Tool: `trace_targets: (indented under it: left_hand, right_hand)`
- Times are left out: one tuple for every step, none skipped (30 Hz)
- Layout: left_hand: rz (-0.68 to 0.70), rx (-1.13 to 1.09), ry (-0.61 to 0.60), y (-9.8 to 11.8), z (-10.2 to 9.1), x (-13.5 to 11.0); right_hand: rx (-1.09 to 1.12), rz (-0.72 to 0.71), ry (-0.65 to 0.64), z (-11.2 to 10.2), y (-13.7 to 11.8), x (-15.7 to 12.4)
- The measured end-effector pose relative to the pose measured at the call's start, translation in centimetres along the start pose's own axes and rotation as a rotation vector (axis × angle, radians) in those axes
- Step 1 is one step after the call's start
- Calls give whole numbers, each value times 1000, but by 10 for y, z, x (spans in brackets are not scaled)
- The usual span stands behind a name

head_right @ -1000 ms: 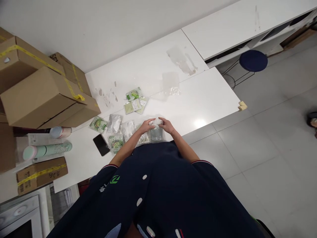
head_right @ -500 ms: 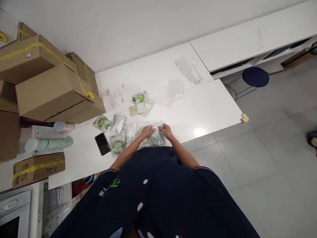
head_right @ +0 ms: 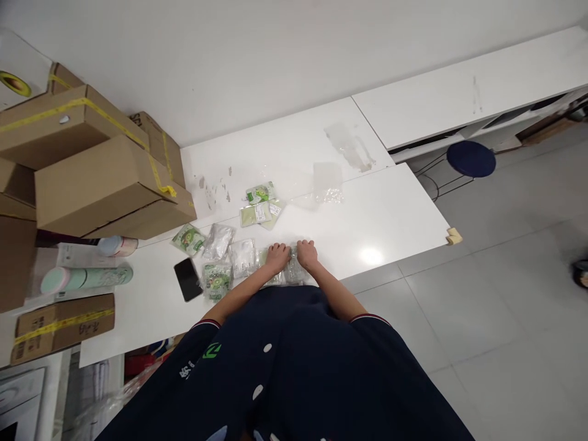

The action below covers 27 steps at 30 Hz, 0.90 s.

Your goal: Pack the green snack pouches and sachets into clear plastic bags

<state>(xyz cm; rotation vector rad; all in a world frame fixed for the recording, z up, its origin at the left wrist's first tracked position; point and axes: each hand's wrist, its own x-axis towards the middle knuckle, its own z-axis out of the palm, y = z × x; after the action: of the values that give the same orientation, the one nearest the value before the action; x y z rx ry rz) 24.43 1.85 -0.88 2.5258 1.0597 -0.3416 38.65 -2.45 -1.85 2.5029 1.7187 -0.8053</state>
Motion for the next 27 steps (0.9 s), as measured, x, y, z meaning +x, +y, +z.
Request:
trace_targets:
  left_hand:
    - [8, 1, 0, -1, 0, 0]
    - [10, -2, -3, -2, 0, 0]
    - [9, -8, -9, -4, -1, 1]
    - [5, -18, -15, -6, -2, 2]
    - [1, -31, -17, -7, -4, 3]
    - [-4, -45, -17, -9, -5, 4]
    - [-9, -59, -16, -10, -6, 5]
    - [-16, -73, -15, -12, -8, 6]
    - [-25, -87, -16, -13, -9, 6]
    - [-36, -100, -19, -14, -9, 7]
    - [-53, -113, -24, -16, -10, 8]
    - [-77, -125, -26, -18, -10, 9]
    - [-106, -137, -23, -20, -11, 10]
    - [-136, -145, -13, -24, -12, 12]
    - [-168, -151, 1, -28, -14, 14]
    - [-202, -155, 21, -32, -16, 17]
    - [-239, -160, 48, -38, -19, 21]
    - [-285, -166, 78, -44, -23, 25]
    - [-339, -172, 108, -49, -28, 31]
    - [-397, -172, 138, -55, -33, 37]
    - [-455, -162, 167, -60, -39, 44]
    - [-499, -140, 189, -65, -44, 51]
    - [-524, -103, 204, -68, -49, 58]
    - [-525, -60, 207, -71, -53, 65]
    - [-498, -19, 199, -73, -56, 72]
    - [-454, 13, 178, -75, -58, 77]
    - [-401, 34, 149, -76, -59, 82]
  right_hand:
    - [46, -11, -67, -5, 5, 6]
    - [85, -13, -121, -13, 12, 15]
    - [107, -1, -158, -22, 20, 27]
    - [122, 27, -160, -34, 29, 41]
    - [134, 68, -134, -46, 38, 55]
    - [163, 140, -65, -58, 47, 70]
    - [236, 240, 61, -70, 56, 84]
    - [307, 325, 179, -80, 63, 97]
    - [385, 411, 288, -87, 69, 109]
    - [464, 482, 365, -93, 74, 119]
    - [550, 530, 388, -96, 78, 127]
    - [645, 563, 373, -97, 80, 135]
    - [741, 583, 334, -97, 80, 140]
    - [831, 587, 286, -97, 80, 145]
    - [905, 578, 244, -97, 79, 149]
    - [953, 564, 212, -97, 77, 151]
    - [1002, 537, 199, -98, 75, 152]
    - [1079, 490, 203, -100, 74, 152]
    - [1200, 423, 217, -102, 72, 150]
    - [1349, 353, 244, -104, 71, 147]
    - [1499, 298, 282, -104, 69, 142]
    - [1622, 278, 324, -102, 66, 137]
    - [1693, 305, 358, -97, 63, 130]
    - [1698, 372, 375, -90, 58, 122]
    - [1667, 454, 379, -80, 52, 113]
    - [1628, 522, 359, -68, 45, 104]
    - [1607, 563, 350, -56, 38, 95]
